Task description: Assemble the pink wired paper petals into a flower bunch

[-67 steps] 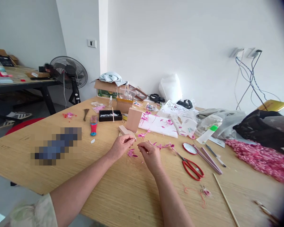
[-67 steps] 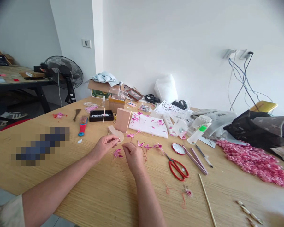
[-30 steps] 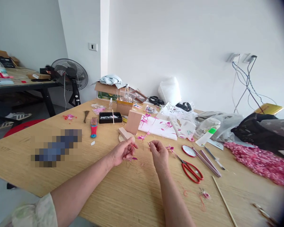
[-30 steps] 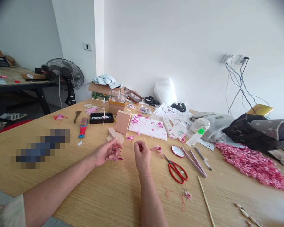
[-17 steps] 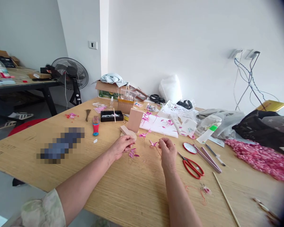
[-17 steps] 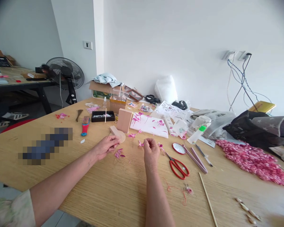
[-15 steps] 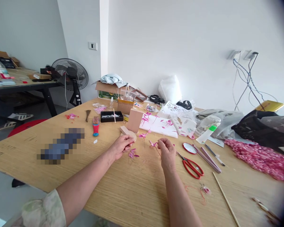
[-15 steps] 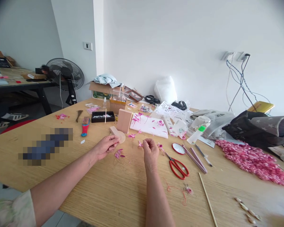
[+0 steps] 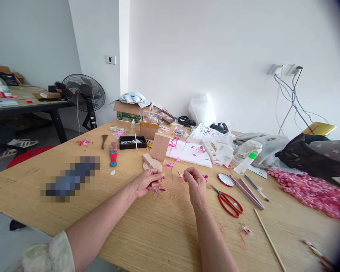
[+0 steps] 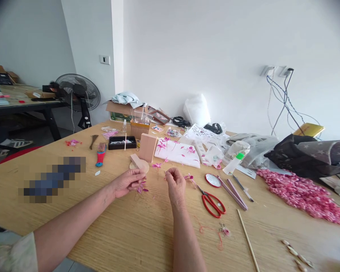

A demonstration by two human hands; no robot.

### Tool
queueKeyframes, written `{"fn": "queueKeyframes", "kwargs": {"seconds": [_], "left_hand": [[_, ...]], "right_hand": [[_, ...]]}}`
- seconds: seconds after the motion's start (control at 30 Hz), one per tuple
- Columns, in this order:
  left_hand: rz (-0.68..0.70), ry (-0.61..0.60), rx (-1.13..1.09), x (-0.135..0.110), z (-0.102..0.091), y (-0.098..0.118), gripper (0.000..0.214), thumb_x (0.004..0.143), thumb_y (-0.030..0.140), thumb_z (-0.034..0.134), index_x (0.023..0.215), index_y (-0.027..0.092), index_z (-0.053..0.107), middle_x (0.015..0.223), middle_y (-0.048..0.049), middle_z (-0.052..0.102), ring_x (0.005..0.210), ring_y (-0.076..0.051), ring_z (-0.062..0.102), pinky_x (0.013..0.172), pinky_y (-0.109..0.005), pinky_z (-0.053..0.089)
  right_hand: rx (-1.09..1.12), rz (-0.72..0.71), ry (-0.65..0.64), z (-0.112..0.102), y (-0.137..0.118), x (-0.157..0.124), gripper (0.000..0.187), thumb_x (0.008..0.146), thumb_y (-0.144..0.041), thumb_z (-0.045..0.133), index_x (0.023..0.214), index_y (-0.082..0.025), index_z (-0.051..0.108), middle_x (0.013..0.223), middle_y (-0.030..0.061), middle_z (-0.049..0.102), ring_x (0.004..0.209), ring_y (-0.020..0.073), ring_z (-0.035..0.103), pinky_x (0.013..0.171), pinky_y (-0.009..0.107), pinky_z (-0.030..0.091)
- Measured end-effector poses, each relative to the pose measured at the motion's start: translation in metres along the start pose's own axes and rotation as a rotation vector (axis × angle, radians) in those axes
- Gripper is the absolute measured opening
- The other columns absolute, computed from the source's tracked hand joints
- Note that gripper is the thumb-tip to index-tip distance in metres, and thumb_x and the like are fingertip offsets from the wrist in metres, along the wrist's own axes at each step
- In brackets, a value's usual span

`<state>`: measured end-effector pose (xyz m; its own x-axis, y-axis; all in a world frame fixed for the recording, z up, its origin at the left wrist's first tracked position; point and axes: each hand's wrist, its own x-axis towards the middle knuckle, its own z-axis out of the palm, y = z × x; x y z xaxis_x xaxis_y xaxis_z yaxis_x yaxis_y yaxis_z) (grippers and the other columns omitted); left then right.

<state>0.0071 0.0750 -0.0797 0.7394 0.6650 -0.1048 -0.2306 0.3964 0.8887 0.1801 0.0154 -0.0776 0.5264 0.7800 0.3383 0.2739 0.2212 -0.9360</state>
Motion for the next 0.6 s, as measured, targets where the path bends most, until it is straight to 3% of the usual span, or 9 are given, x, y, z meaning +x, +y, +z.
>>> {"fn": "queueKeyframes", "kwargs": {"seconds": [0.13,0.23,0.4,0.6], "left_hand": [[0.019,0.091,0.01,0.005,-0.006,0.001,0.028,0.059,0.032,0.071,0.064,0.011,0.054,0.049,0.0056,0.048,0.033,0.001,0.031,0.036,-0.014,0.024],[0.083,0.199,-0.002,0.009,-0.014,0.002,0.029,0.056,0.033,0.072,0.062,0.01,0.054,0.047,0.0053,0.048,0.031,0.002,0.031,0.032,-0.014,0.012],[0.188,0.284,-0.007,0.012,-0.023,0.004,0.03,0.059,0.036,0.069,0.06,0.01,0.054,0.044,0.006,0.045,0.03,0.001,0.03,0.032,-0.015,0.01],[0.288,0.357,-0.055,0.014,-0.023,0.004,0.03,0.06,0.034,0.068,0.075,0.011,0.057,0.052,0.0031,0.052,0.038,-0.002,0.041,0.034,-0.014,0.02]], "right_hand": [[0.085,0.002,0.151,-0.008,0.007,0.005,0.007,0.066,-0.025,0.048,0.063,-0.018,0.048,0.054,-0.0053,0.045,0.052,0.0101,0.041,0.052,0.021,0.034],[-0.079,-0.005,0.178,-0.015,0.003,0.008,0.007,0.065,-0.023,0.045,0.06,-0.019,0.047,0.051,-0.0057,0.042,0.05,0.0101,0.04,0.049,0.021,0.032],[-0.651,-0.049,-0.172,-0.014,-0.015,0.003,0.008,0.062,-0.017,0.044,0.057,-0.019,0.05,0.046,-0.0051,0.044,0.046,0.0103,0.04,0.047,0.021,0.025],[-1.011,-0.106,-0.389,-0.01,-0.02,-0.001,0.02,0.061,-0.008,0.04,0.062,-0.018,0.057,0.064,0.0025,0.062,0.06,0.0137,0.051,0.051,0.022,0.025]]}}
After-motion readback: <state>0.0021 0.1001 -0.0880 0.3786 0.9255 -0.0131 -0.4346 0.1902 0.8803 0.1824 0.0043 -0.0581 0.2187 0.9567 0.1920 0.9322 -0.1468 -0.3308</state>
